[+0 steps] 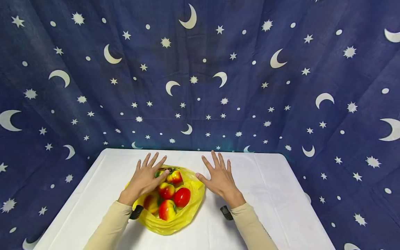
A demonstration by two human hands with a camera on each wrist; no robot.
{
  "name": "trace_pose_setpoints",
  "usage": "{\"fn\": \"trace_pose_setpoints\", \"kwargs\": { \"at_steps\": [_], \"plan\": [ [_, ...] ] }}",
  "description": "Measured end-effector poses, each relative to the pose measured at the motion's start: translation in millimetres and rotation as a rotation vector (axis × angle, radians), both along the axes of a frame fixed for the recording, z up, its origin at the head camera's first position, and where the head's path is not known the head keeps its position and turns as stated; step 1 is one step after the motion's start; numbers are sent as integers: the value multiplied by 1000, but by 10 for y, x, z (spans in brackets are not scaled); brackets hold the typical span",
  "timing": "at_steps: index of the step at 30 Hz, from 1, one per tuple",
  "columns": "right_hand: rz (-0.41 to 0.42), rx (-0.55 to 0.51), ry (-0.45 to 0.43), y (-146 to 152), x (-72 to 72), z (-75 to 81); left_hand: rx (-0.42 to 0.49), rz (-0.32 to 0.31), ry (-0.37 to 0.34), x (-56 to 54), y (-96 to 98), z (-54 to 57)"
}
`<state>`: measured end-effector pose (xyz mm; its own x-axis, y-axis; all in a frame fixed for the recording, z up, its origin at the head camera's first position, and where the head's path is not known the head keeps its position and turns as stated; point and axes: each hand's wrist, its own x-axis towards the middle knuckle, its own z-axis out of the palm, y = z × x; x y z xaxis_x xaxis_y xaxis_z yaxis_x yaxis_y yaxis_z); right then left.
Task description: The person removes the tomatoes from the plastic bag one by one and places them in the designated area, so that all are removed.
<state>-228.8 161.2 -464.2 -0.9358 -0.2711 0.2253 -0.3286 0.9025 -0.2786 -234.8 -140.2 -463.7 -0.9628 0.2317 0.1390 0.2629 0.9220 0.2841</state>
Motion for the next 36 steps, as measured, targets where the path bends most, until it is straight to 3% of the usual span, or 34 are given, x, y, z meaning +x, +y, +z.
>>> {"fn": "trace_pose_setpoints", "kwargs": {
  "at_steps": [11, 17, 27, 36],
  "plan": [
    [66, -69, 26, -117, 82, -64, 49, 19, 41, 100, -266, -106],
    [74, -86, 28, -169, 125, -88, 98, 33, 13, 114, -368, -146],
    [89, -146, -5, -254, 172, -135, 201, 40, 46, 115, -607, -227],
    [101, -206, -75, -370, 232, -180, 274, 94, -85, 133, -796, -317]
  ]
}}
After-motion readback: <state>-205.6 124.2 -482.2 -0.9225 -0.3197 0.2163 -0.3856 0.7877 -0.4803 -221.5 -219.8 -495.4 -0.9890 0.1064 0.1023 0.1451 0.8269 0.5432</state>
